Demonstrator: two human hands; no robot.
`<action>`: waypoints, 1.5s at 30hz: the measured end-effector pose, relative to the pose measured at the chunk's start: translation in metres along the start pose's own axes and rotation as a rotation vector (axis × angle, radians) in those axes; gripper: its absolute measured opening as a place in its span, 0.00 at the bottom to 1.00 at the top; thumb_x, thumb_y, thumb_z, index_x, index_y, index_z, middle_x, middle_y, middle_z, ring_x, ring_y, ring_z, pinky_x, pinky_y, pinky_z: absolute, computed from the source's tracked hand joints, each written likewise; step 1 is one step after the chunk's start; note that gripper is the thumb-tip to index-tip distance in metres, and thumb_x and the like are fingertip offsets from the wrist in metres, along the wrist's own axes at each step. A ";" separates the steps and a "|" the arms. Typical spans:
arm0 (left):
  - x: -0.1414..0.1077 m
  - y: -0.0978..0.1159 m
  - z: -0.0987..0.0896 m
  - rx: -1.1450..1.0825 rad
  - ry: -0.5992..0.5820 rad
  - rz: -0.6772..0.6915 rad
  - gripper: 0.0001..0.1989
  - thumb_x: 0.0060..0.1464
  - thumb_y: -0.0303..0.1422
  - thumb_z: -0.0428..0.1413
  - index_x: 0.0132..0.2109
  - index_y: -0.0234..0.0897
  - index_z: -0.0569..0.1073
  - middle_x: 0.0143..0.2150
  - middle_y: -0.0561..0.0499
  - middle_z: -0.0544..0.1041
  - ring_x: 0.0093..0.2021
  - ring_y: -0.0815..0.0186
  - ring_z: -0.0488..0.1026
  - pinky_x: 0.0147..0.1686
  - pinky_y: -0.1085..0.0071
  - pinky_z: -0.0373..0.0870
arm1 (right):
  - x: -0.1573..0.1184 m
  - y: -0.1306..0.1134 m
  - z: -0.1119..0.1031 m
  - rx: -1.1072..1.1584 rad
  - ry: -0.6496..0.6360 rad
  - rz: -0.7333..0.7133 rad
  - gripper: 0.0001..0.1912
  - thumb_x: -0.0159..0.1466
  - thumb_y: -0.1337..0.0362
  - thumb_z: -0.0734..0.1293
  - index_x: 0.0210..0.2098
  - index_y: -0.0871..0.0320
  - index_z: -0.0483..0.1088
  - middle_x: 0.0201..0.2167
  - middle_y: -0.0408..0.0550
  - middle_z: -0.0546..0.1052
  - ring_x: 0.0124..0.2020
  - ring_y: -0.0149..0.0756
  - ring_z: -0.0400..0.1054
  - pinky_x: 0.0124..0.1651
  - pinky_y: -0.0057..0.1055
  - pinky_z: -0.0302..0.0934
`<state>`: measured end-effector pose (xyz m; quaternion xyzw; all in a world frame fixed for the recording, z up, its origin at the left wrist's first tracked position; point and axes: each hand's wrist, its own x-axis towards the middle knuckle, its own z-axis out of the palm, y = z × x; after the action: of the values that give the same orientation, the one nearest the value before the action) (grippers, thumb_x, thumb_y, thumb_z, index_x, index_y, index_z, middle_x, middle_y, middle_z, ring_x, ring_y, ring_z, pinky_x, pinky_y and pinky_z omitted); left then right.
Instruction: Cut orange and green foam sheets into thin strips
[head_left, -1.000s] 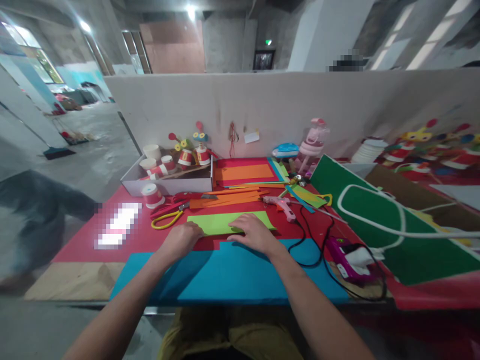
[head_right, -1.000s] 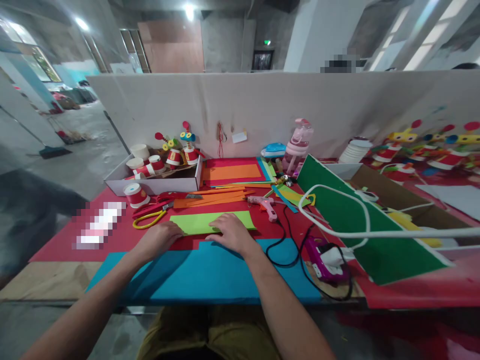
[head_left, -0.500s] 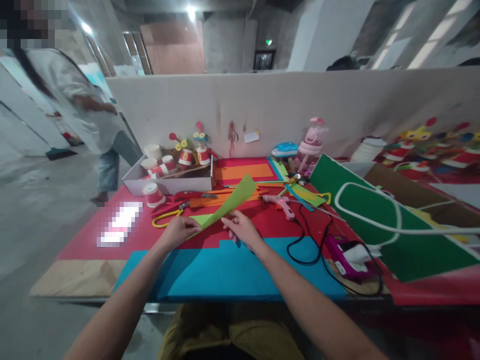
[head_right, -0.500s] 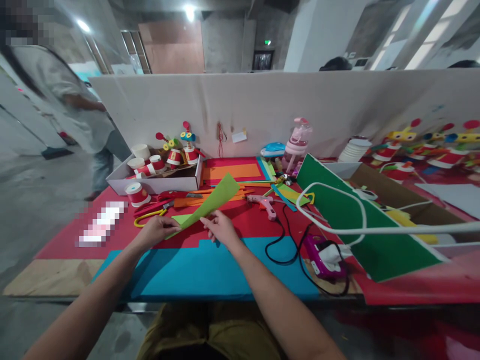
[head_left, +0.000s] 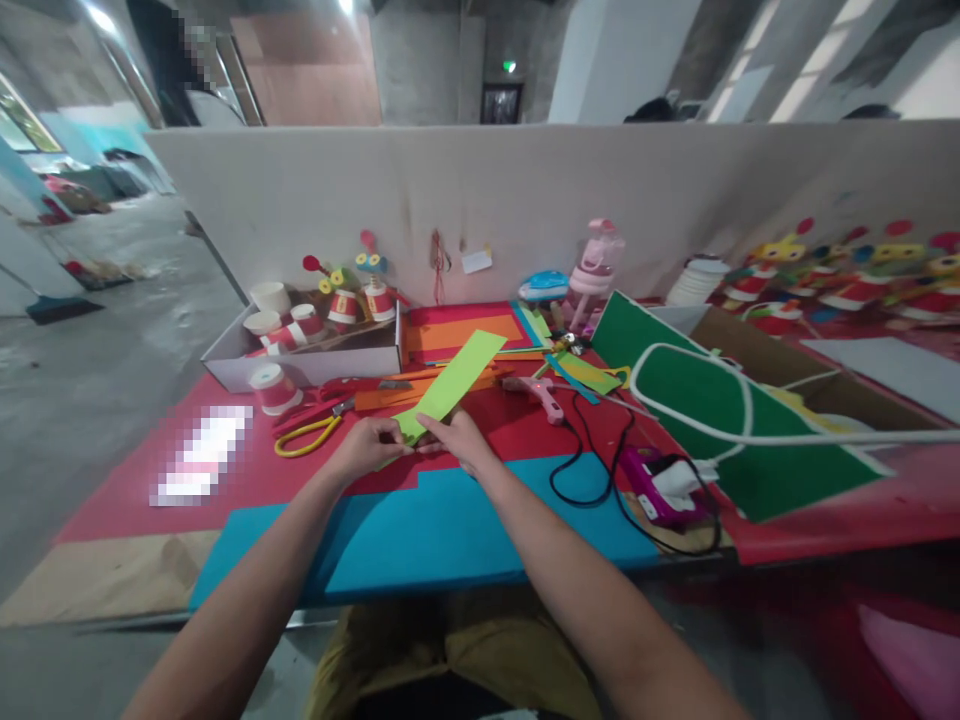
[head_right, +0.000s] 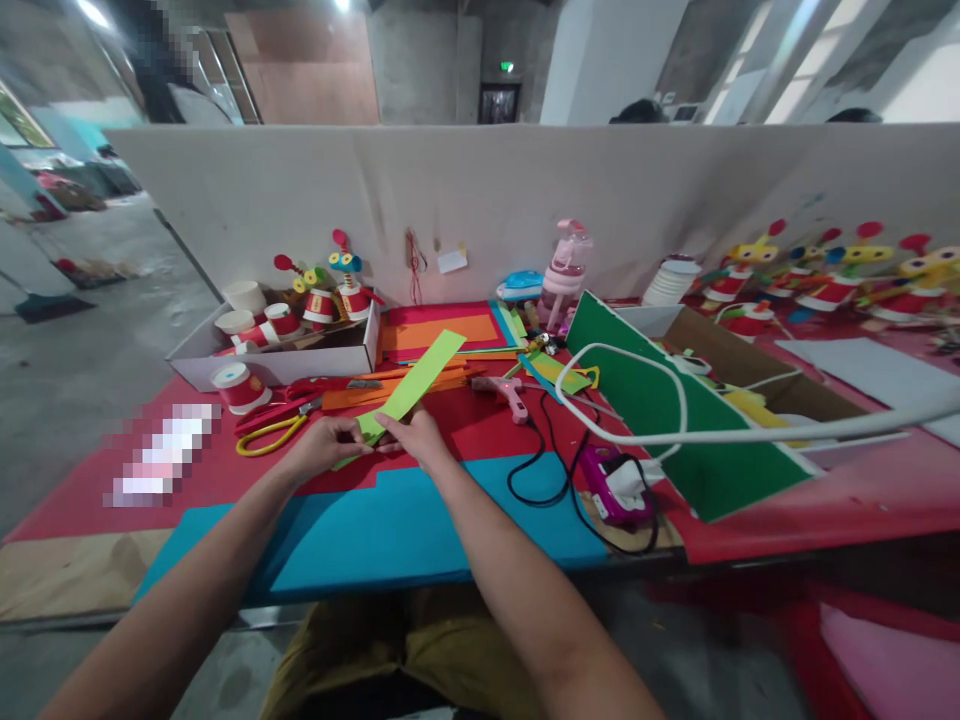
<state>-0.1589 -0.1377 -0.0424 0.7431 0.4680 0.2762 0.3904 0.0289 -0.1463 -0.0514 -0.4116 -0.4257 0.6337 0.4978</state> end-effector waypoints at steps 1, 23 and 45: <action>-0.001 -0.001 -0.001 -0.055 -0.003 -0.036 0.16 0.43 0.42 0.64 0.25 0.35 0.70 0.19 0.57 0.68 0.21 0.73 0.62 0.23 0.77 0.57 | 0.000 0.000 -0.001 0.001 -0.006 -0.002 0.21 0.56 0.59 0.77 0.41 0.58 0.65 0.28 0.43 0.78 0.22 0.30 0.74 0.25 0.26 0.75; -0.004 0.018 -0.015 0.185 0.230 0.207 0.05 0.53 0.32 0.55 0.31 0.35 0.71 0.28 0.53 0.72 0.29 0.70 0.67 0.32 0.74 0.64 | 0.004 0.002 -0.005 0.048 0.100 0.111 0.10 0.61 0.71 0.69 0.40 0.59 0.66 0.26 0.43 0.77 0.19 0.30 0.72 0.25 0.30 0.75; 0.018 0.041 -0.009 0.806 0.138 0.241 0.20 0.62 0.36 0.51 0.58 0.33 0.71 0.53 0.40 0.77 0.53 0.54 0.71 0.51 0.61 0.68 | -0.017 -0.008 0.003 0.099 -0.207 0.347 0.11 0.70 0.62 0.60 0.38 0.60 0.72 0.24 0.46 0.78 0.22 0.30 0.72 0.27 0.26 0.72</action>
<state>-0.1386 -0.1288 -0.0019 0.8654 0.4735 0.1640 0.0014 0.0310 -0.1621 -0.0411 -0.3866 -0.3655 0.7689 0.3545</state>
